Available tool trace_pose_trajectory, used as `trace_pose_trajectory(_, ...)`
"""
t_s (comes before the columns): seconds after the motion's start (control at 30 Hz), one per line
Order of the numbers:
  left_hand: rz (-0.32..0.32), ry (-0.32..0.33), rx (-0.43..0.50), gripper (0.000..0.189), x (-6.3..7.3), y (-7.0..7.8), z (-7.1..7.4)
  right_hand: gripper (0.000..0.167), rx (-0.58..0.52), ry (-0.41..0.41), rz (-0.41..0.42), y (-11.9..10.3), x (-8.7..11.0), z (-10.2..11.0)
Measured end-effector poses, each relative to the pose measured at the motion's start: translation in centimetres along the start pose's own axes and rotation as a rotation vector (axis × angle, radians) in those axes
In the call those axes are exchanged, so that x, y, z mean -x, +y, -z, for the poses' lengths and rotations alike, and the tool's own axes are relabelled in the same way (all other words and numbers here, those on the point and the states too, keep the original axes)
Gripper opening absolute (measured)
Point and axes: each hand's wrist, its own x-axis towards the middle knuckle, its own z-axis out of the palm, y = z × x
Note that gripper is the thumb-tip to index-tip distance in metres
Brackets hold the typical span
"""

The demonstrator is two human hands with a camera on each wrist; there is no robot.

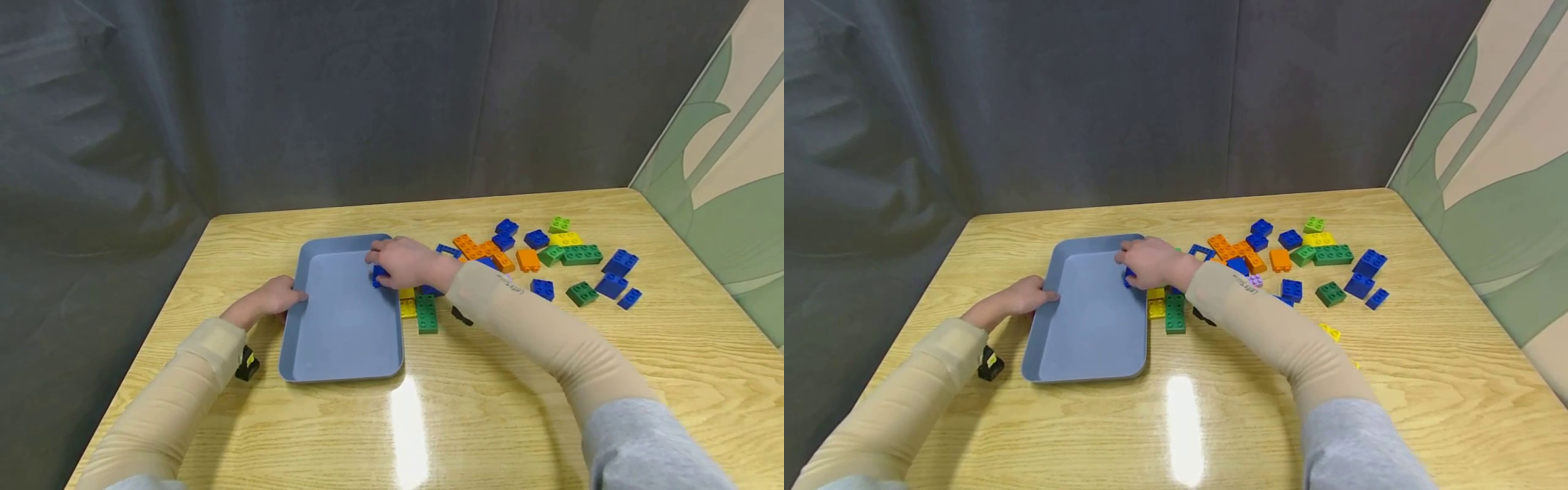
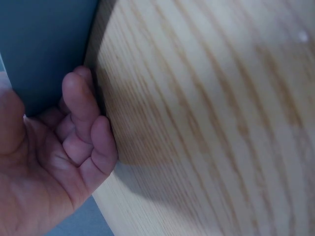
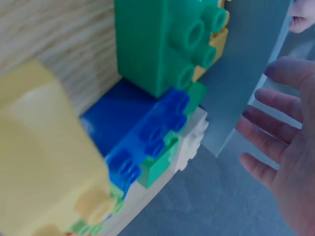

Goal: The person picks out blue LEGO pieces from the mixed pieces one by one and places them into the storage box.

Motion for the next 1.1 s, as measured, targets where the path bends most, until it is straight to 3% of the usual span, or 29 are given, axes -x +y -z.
trace_pose_trajectory(0.33,-0.009,0.005,-0.017,0.031,0.1,0.1,0.1,0.044,-0.099,0.041,-0.111,1.8,1.9,1.3)
trace_pose_trajectory(0.73,-0.013,0.011,-0.029,0.032,0.1,0.0,-0.1,0.048,-0.17,0.062,-0.258,5.6,4.7,2.0)
trace_pose_trajectory(1.1,-0.01,0.015,-0.03,0.032,0.1,-0.1,-0.1,0.06,-0.207,-0.052,-0.408,7.4,5.9,0.6)
